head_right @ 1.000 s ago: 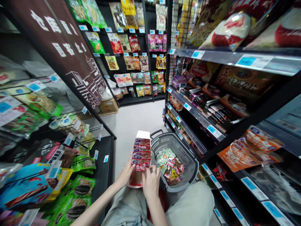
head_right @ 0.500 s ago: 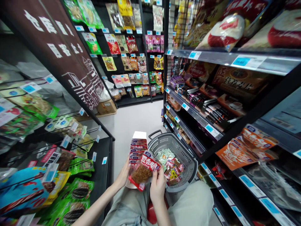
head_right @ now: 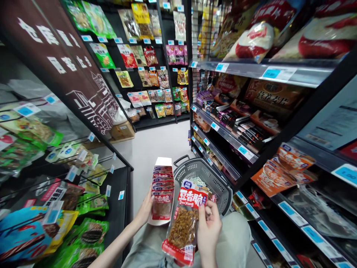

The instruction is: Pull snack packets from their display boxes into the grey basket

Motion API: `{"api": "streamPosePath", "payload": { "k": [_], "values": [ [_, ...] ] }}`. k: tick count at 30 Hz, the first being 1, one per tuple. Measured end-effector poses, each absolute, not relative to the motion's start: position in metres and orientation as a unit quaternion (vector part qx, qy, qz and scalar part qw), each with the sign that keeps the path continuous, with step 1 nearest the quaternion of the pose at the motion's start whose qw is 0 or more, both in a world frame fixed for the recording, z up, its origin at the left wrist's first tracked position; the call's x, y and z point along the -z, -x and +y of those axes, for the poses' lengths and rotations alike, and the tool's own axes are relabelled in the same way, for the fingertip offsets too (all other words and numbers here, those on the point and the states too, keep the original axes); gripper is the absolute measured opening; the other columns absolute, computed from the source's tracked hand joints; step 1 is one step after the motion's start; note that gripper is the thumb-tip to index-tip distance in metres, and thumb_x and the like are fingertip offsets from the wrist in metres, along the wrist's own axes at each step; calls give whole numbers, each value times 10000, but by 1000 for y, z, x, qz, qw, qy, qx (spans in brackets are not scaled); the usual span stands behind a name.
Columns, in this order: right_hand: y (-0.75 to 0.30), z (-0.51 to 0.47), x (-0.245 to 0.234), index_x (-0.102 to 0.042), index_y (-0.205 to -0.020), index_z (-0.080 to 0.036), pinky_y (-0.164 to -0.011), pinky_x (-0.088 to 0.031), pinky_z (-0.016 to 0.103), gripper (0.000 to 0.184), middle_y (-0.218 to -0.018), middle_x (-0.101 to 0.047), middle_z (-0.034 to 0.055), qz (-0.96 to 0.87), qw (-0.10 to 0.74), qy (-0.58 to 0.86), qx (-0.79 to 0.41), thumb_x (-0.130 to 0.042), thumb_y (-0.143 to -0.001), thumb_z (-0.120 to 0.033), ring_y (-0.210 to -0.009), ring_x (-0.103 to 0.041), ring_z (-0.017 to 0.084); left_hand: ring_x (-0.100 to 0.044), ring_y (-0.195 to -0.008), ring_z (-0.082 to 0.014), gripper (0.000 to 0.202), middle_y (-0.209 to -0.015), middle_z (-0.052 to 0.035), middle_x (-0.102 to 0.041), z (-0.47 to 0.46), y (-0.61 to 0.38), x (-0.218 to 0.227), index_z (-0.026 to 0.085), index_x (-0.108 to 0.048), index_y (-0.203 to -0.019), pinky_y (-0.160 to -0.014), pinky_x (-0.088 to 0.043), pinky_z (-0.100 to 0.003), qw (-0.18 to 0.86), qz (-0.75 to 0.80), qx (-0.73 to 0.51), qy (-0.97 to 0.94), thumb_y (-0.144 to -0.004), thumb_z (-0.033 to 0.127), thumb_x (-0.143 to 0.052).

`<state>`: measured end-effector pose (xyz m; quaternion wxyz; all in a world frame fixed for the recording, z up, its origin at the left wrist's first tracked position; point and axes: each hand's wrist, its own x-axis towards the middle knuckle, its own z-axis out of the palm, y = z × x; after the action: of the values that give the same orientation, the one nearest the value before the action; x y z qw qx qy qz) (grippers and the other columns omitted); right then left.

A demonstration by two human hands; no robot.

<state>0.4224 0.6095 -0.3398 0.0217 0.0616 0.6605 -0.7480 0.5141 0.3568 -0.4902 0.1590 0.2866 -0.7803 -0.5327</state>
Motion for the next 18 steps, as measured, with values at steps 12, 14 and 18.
{"api": "streamPosePath", "payload": {
  "k": [12,14,18],
  "values": [
    [-418,619,331,-564,-807,-174,-511,-428,225,487,-587,-546,-34,665,6,-92,741,-735,-623,-591,-527,-487,111,-172,-1507,-232,850,-1602,-137,-226,357,-513,491,131,-238,-1531,-1260,-99,-448,168,-782,526,-289,-877,665,-337],
    [-418,621,332,-561,-799,-172,-507,-420,221,493,-587,-540,-36,669,5,-93,738,-736,-617,-596,-527,-482,109,-167,-1508,-229,845,-1605,-131,-219,357,-513,493,131,-224,-1536,-1261,-100,-444,168,-782,524,-291,-881,653,-339],
    [-419,622,335,-563,-801,-170,-497,-390,209,490,-562,-486,-61,672,5,-94,735,-738,-614,-587,-515,-446,96,-165,-1508,-220,813,-1611,-103,-209,357,-513,493,153,-222,-1539,-1262,-113,-429,167,-780,525,-296,-890,625,-353]
  ]
}}
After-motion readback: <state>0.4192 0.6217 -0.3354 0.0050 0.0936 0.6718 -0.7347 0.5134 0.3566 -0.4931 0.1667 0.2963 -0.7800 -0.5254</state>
